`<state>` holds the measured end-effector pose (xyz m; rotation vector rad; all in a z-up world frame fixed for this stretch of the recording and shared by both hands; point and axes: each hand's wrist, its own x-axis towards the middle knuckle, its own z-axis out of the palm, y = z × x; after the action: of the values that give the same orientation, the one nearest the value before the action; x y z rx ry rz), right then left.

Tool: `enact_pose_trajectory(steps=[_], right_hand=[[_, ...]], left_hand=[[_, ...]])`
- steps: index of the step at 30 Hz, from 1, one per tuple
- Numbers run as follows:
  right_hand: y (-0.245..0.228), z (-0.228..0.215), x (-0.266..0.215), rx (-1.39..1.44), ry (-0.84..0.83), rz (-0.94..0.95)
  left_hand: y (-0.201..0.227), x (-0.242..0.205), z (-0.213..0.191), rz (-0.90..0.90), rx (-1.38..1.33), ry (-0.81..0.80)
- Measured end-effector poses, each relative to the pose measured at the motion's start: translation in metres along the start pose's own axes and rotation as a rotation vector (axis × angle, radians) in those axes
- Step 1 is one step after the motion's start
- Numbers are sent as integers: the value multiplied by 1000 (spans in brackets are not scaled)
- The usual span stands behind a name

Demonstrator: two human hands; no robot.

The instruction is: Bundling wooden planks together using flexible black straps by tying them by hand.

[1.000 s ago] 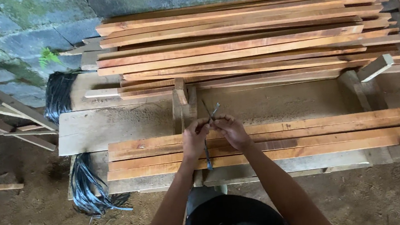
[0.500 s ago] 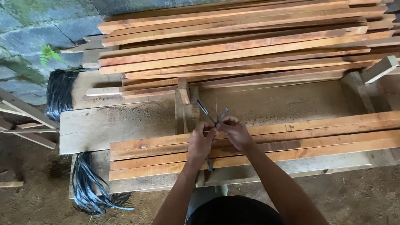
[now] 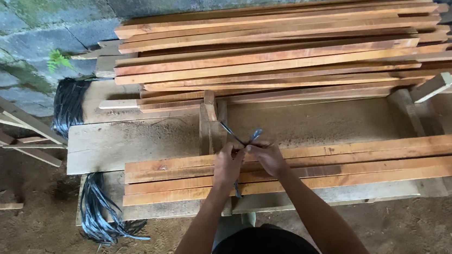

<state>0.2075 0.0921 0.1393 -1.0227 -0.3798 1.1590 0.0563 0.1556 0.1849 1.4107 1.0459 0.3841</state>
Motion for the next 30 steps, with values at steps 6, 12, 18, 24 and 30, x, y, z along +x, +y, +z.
enact_pose_trajectory(steps=[6,12,18,24,30], right_hand=[[-7,1,1,26,3,51],[4,-31,18,184,-81,217],[11,-43,21,210,-98,267],[-19,-7,0,59,-124,211],[1,-25,5,30,-40,205]], left_hand=[[13,-1,-3,-31,79,-75],[-72,49,25,-81,169,-167],[1,13,-4,-269,-232,-260],[-76,40,13,-180,-52,-103],[-16,12,1,-129,113,-73]])
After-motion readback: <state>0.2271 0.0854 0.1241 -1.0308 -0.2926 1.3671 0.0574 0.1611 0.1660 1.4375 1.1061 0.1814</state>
